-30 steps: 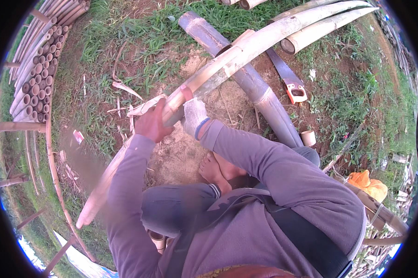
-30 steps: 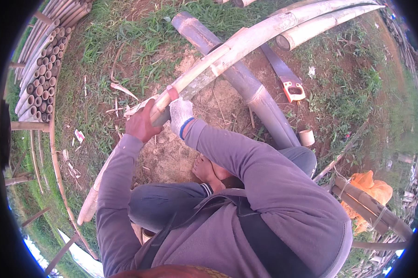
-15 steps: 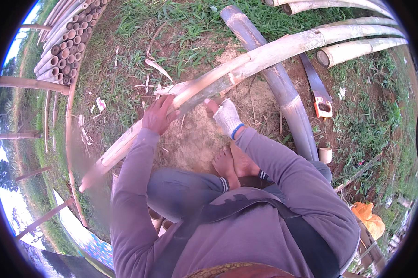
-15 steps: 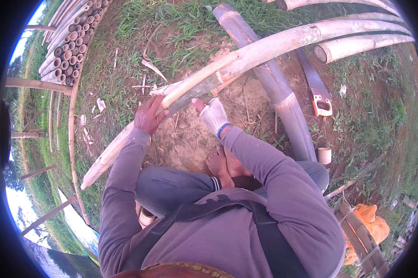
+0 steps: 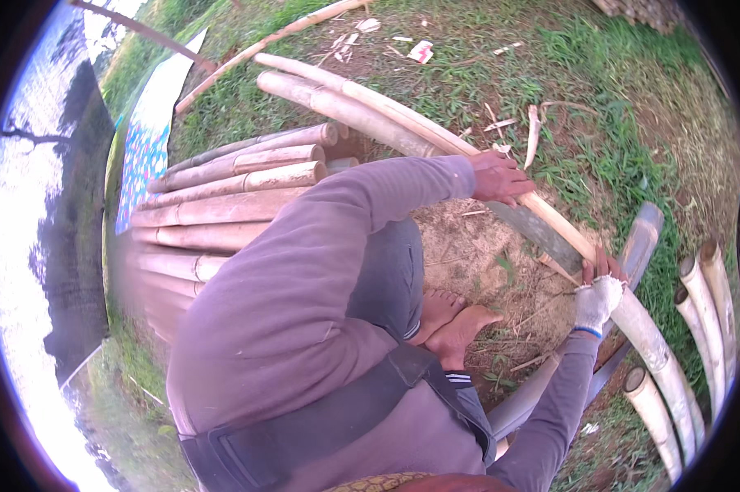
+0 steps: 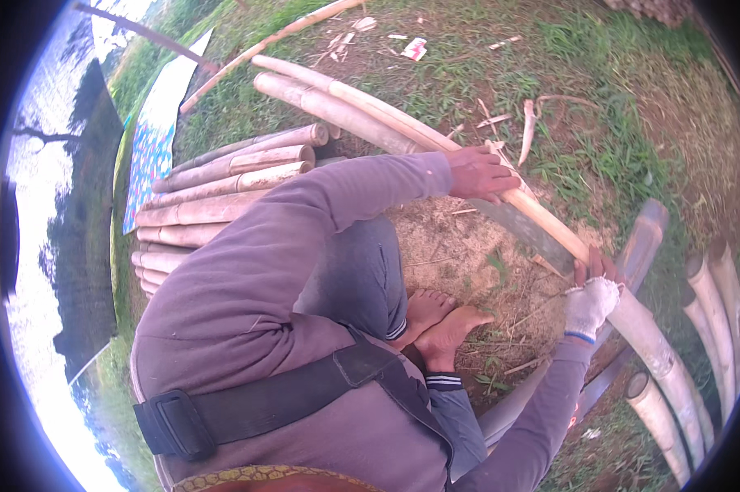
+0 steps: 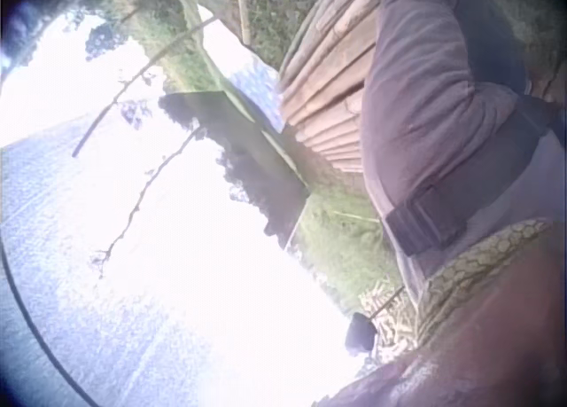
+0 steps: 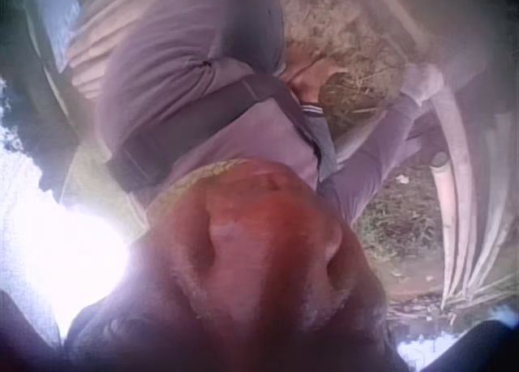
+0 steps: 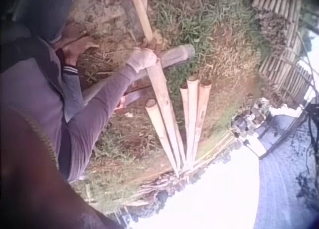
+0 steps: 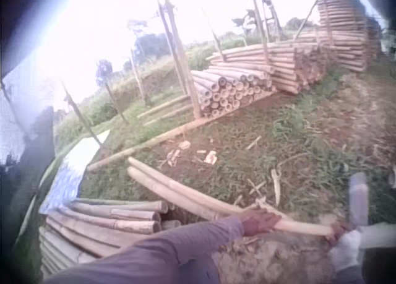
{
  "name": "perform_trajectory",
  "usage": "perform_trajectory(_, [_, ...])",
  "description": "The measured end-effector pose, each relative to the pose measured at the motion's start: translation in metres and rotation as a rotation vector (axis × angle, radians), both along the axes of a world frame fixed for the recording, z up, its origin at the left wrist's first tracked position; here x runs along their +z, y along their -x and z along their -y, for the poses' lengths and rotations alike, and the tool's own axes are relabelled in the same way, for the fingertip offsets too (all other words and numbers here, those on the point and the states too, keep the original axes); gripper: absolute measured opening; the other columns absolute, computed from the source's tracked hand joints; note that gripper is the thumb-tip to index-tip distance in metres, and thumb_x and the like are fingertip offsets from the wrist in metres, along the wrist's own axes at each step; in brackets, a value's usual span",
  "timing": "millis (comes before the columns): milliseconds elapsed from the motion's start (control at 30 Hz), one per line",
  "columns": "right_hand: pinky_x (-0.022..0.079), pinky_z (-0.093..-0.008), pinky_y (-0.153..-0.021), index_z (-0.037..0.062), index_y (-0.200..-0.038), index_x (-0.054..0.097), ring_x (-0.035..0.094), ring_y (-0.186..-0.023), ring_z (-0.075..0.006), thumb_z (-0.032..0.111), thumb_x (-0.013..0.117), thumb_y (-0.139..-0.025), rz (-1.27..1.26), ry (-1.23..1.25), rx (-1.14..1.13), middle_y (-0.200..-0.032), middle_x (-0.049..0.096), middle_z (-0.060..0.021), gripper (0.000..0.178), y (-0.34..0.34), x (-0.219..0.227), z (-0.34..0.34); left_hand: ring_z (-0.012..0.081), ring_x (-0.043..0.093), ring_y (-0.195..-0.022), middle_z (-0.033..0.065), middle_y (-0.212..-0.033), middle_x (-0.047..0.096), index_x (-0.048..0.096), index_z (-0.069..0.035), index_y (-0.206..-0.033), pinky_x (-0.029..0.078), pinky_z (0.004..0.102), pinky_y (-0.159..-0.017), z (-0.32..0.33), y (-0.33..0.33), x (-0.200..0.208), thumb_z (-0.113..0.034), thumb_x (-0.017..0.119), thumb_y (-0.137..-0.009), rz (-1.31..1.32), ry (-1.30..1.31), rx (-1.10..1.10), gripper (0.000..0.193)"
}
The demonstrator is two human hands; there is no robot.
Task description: The person sits on the ground and uses a hand saw to cut a long bamboo pole into shorter sections. They position the bamboo on a support, saw through it, and then move the cut pieces aside.
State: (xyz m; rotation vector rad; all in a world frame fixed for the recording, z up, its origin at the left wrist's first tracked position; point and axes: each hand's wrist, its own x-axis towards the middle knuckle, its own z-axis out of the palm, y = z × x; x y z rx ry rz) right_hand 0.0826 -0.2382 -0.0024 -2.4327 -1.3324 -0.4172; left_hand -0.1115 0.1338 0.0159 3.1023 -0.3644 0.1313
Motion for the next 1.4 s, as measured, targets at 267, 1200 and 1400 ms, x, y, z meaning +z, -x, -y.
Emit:
perform_trajectory(267, [0.046, -0.0541, -0.109, 0.0147, -0.142, 0.071, 0.064, -0.118, -0.0391, 0.027, 0.071, -0.104, -0.107, -0.012, 0.013, -0.125, 0.072, -0.0152, 0.039, -0.005, 0.016, 0.004, 0.0324, 0.064, -0.129, 0.0097, -0.143, 0.068, 0.052, -0.015, -0.154, 0.055, 0.0491, -0.109, 0.014, -0.002, 0.006, -0.055, 0.059, -0.106, 0.013, 0.115, -0.018, 0.063])
perform_trajectory(1200, [0.046, -0.0571, -0.111, 0.0209, -0.133, 0.076, 0.067, -0.121, -0.0359, 0.046, 0.085, -0.09, 0.023, -0.121, -0.289, -0.13, 0.069, -0.0114, 0.051, 0.02, 0.035, 0.025, 0.037, 0.048, -0.15, 0.016, -0.159, 0.053, 0.035, -0.012, -0.166, 0.039, 0.0555, -0.123, 0.164, -0.095, 0.024, -0.052, 0.082, -0.09, -0.157, 0.151, -0.039, 0.098])
perform_trajectory(1400, [0.058, -0.0527, -0.096, 0.0059, -0.13, 0.072, 0.072, -0.113, -0.0409, 0.027, 0.073, -0.097, -0.25, -0.041, -1.173, -0.121, 0.074, -0.0228, 0.039, 0.076, -0.033, 0.255, 0.0395, 0.05, -0.147, 0.0196, -0.162, 0.048, 0.031, -0.009, -0.168, 0.041, 0.0556, -0.122, 0.181, -0.101, 0.018, -0.054, 0.083, -0.088, -0.103, 0.124, -0.061, 0.105])
